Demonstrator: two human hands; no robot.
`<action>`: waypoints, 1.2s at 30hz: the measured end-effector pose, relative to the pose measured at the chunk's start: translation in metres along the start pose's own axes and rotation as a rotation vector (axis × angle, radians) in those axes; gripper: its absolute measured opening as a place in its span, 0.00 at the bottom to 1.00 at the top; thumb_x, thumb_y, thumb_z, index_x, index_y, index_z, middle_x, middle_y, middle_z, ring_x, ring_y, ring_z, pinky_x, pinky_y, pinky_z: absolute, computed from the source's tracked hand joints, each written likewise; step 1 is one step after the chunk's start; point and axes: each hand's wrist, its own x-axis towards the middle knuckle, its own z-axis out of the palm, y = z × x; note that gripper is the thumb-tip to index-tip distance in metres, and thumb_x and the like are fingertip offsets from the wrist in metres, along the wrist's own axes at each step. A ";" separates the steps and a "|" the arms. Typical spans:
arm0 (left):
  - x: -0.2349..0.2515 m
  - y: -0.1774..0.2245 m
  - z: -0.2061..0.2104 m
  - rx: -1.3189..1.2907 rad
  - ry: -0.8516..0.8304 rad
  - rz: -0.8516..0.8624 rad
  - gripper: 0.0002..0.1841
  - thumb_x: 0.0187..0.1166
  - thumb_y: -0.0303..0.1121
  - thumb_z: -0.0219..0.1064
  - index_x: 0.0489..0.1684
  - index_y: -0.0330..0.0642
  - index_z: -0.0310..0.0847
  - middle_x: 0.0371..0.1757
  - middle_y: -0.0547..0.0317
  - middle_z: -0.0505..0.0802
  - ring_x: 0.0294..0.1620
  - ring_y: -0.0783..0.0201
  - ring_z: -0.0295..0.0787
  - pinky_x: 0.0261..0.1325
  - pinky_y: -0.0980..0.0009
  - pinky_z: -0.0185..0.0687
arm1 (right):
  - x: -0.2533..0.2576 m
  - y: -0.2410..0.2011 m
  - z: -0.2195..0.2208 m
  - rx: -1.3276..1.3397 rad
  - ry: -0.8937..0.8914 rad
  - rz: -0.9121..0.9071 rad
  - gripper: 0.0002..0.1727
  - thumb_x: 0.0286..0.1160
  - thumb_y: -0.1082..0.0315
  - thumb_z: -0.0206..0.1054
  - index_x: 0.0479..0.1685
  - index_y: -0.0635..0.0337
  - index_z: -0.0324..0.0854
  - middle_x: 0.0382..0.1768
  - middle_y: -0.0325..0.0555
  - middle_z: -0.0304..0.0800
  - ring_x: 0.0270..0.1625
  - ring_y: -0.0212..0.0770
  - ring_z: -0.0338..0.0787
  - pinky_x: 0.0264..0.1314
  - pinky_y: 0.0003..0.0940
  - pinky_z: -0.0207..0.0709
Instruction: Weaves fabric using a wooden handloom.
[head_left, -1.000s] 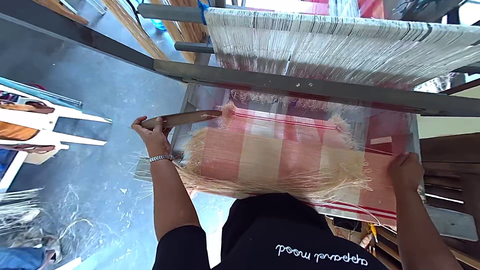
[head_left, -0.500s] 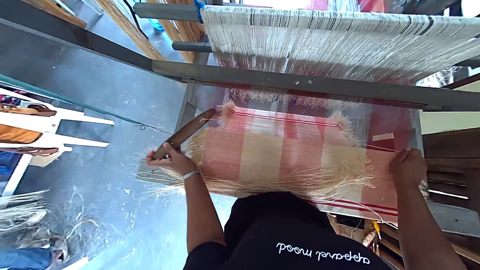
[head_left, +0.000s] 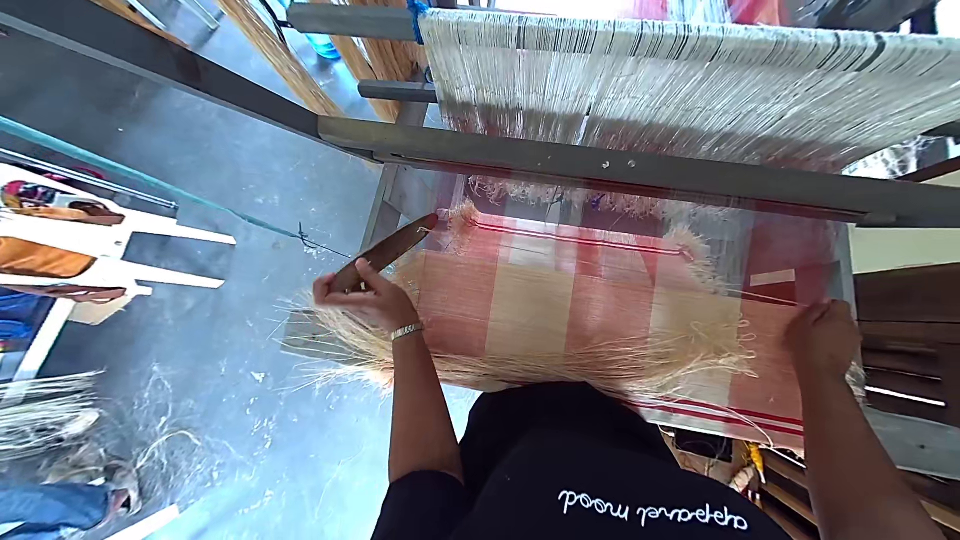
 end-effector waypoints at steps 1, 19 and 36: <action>0.003 0.005 0.005 0.033 -0.068 0.087 0.29 0.88 0.38 0.62 0.77 0.24 0.56 0.67 0.35 0.80 0.60 0.58 0.85 0.62 0.66 0.85 | 0.000 0.000 0.001 -0.008 -0.003 0.000 0.29 0.95 0.58 0.35 0.72 0.71 0.73 0.65 0.72 0.85 0.72 0.67 0.84 0.73 0.65 0.73; -0.021 0.068 -0.045 -0.304 -0.721 -0.267 0.33 0.82 0.40 0.70 0.81 0.41 0.56 0.59 0.55 0.86 0.53 0.64 0.89 0.58 0.58 0.89 | -0.002 -0.003 0.001 -0.037 -0.036 0.029 0.32 0.95 0.55 0.32 0.74 0.72 0.71 0.66 0.73 0.84 0.72 0.69 0.83 0.73 0.66 0.73; 0.041 0.001 0.053 0.273 -1.076 0.288 0.25 0.86 0.24 0.52 0.84 0.41 0.71 0.82 0.36 0.77 0.82 0.34 0.72 0.81 0.35 0.66 | 0.003 0.029 -0.039 0.208 -0.292 -0.147 0.24 0.94 0.65 0.45 0.75 0.74 0.74 0.69 0.79 0.79 0.75 0.73 0.78 0.78 0.70 0.64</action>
